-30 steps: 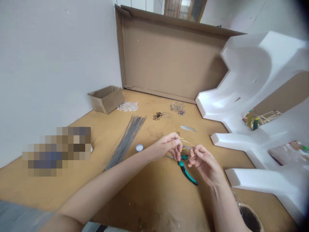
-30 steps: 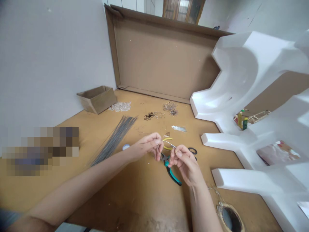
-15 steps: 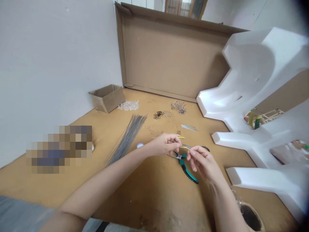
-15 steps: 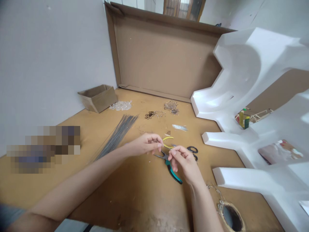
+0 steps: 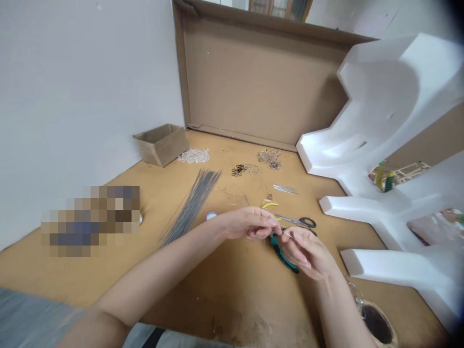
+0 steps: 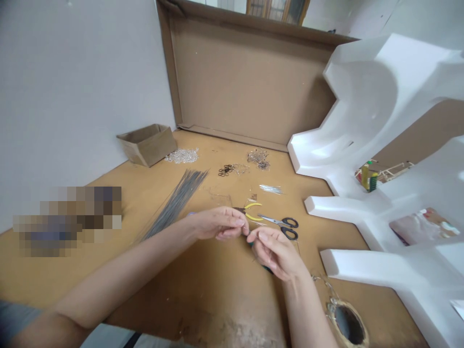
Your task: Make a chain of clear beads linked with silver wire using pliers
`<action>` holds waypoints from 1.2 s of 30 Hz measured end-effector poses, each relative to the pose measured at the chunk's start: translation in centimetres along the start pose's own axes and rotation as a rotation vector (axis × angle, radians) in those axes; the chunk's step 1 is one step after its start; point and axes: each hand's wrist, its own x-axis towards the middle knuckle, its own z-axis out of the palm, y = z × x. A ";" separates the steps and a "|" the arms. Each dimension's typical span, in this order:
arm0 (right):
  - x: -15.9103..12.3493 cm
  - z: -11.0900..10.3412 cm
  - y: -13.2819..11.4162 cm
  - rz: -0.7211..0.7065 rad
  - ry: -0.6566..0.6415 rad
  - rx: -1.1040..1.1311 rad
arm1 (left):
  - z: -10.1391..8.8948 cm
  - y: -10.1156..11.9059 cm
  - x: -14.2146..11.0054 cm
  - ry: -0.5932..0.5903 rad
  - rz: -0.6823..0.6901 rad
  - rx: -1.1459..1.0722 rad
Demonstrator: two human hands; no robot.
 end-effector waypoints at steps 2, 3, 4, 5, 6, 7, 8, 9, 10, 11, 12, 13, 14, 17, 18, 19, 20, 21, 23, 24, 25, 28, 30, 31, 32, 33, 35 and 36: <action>-0.1 0.1 0.0 -0.008 -0.011 0.014 | 0.1 0.0 0.0 -0.009 0.001 -0.004; -0.1 0.2 0.0 -0.017 -0.005 0.029 | 0.2 -0.1 0.1 -0.003 0.004 -0.004; -0.1 0.3 0.0 -0.028 0.004 0.046 | 0.2 -0.1 0.1 0.008 0.009 -0.005; 0.0 0.5 0.0 -0.037 0.014 0.065 | 0.2 -0.1 0.2 0.021 0.016 -0.007; 0.0 0.7 -0.1 -0.043 0.020 0.082 | 0.3 -0.1 0.2 0.033 0.022 -0.011; 0.1 0.8 -0.1 -0.049 0.022 0.099 | 0.3 -0.1 0.2 0.045 0.028 -0.021; 0.2 0.9 -0.2 -0.057 0.023 0.117 | 0.3 -0.1 0.3 0.052 0.030 -0.030; 0.2 1.0 -0.2 -0.069 0.022 0.138 | 0.4 -0.1 0.3 0.054 0.028 -0.039; 0.2 1.0 -0.2 -0.084 0.021 0.162 | 0.4 0.0 0.2 0.051 0.026 -0.048; 0.2 1.0 -0.3 -0.098 0.021 0.186 | 0.5 0.1 0.2 0.049 0.026 -0.062; 0.1 1.0 -0.3 -0.111 0.021 0.205 | 0.5 0.1 0.2 0.046 0.032 -0.079; 0.0 0.9 -0.3 -0.120 0.021 0.218 | 0.6 0.2 0.1 0.047 0.044 -0.099; -0.1 0.9 -0.4 -0.126 0.021 0.222 | 0.6 0.2 0.1 0.047 0.059 -0.121; -0.4 0.8 -0.5 -0.140 0.032 0.212 | 0.7 0.2 0.2 0.066 0.100 -0.166; -0.4 0.8 -0.5 -0.143 0.036 0.209 | 0.8 0.1 0.2 0.077 0.109 -0.171; -0.4 0.9 -0.5 -0.144 0.041 0.210 | 0.9 0.1 0.3 0.093 0.119 -0.174; -0.3 1.0 -0.5 -0.145 0.047 0.214 | 1.0 0.0 0.4 0.111 0.132 -0.180; -0.3 1.1 -0.4 -0.146 0.053 0.222 | 1.1 -0.1 0.4 0.132 0.149 -0.190; -0.1 1.2 -0.4 -0.146 0.058 0.246 | 1.3 -0.2 0.6 0.173 0.183 -0.204; 0.0 1.2 -0.5 -0.147 0.055 0.262 | 1.3 -0.3 0.7 0.191 0.195 -0.195; 0.0 1.2 -0.6 -0.147 0.053 0.281 | 1.3 -0.3 0.7 0.208 0.199 -0.170; 0.0 1.1 -1.0 -0.156 0.079 0.365 | 1.0 0.0 0.5 0.301 0.228 0.052; -0.1 0.8 -1.3 -0.168 0.123 0.445 | 0.9 0.4 0.2 0.415 0.336 0.355; -0.2 0.7 -1.3 -0.171 0.142 0.481 | 0.9 0.6 -0.1 0.455 0.408 0.554; -0.2 0.6 -1.4 -0.172 0.155 0.509 | 0.9 0.9 -0.3 0.473 0.499 0.762; -0.2 0.5 -1.3 -0.170 0.166 0.526 | 1.0 1.1 -0.5 0.454 0.555 0.965; -0.1 0.3 -1.2 -0.156 0.185 0.534 | 1.5 1.4 -1.0 0.401 0.616 1.260; 0.0 0.2 -1.1 -0.141 0.198 0.525 | 1.8 1.5 -1.1 0.397 0.629 1.337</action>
